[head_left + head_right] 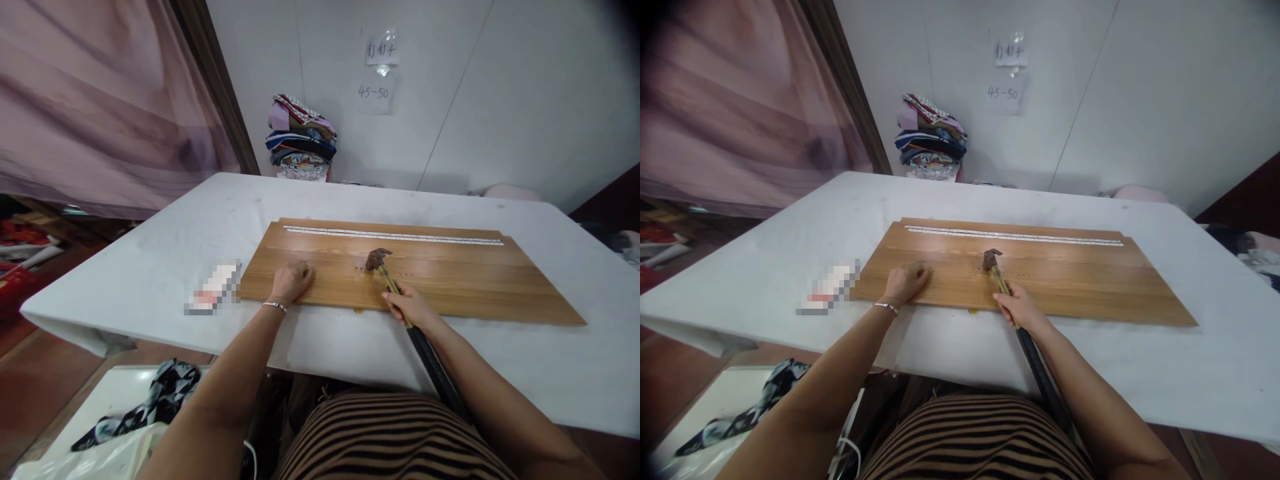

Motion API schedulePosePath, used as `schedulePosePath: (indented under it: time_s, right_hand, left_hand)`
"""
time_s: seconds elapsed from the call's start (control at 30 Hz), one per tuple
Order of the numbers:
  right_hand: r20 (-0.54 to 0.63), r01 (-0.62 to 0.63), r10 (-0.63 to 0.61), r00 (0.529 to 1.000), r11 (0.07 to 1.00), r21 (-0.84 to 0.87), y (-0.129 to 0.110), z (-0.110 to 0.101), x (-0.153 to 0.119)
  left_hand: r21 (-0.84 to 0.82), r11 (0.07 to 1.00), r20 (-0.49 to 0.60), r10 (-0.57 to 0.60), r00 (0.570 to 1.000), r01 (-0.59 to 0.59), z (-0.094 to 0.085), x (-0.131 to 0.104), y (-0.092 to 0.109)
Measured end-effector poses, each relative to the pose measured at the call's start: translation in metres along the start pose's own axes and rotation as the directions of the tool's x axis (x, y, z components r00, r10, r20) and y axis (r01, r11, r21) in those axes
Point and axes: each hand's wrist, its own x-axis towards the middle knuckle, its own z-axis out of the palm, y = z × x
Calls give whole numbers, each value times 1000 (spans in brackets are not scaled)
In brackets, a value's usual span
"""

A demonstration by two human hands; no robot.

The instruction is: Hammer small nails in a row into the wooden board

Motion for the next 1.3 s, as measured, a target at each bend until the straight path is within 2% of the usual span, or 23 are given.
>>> schedulePosePath:
  time_s: [1.03, 1.3]
  right_hand:
    - [14, 11, -11, 1000, 1000, 16, 1, 0, -1]
    - [7, 1, -1, 1000, 1000, 9, -3, 1, -1]
  left_hand:
    - [-20, 1000, 6, -12, 1000, 12, -2, 0, 1]
    - [20, 1000, 0, -5, 1000, 5, 0, 0, 1]
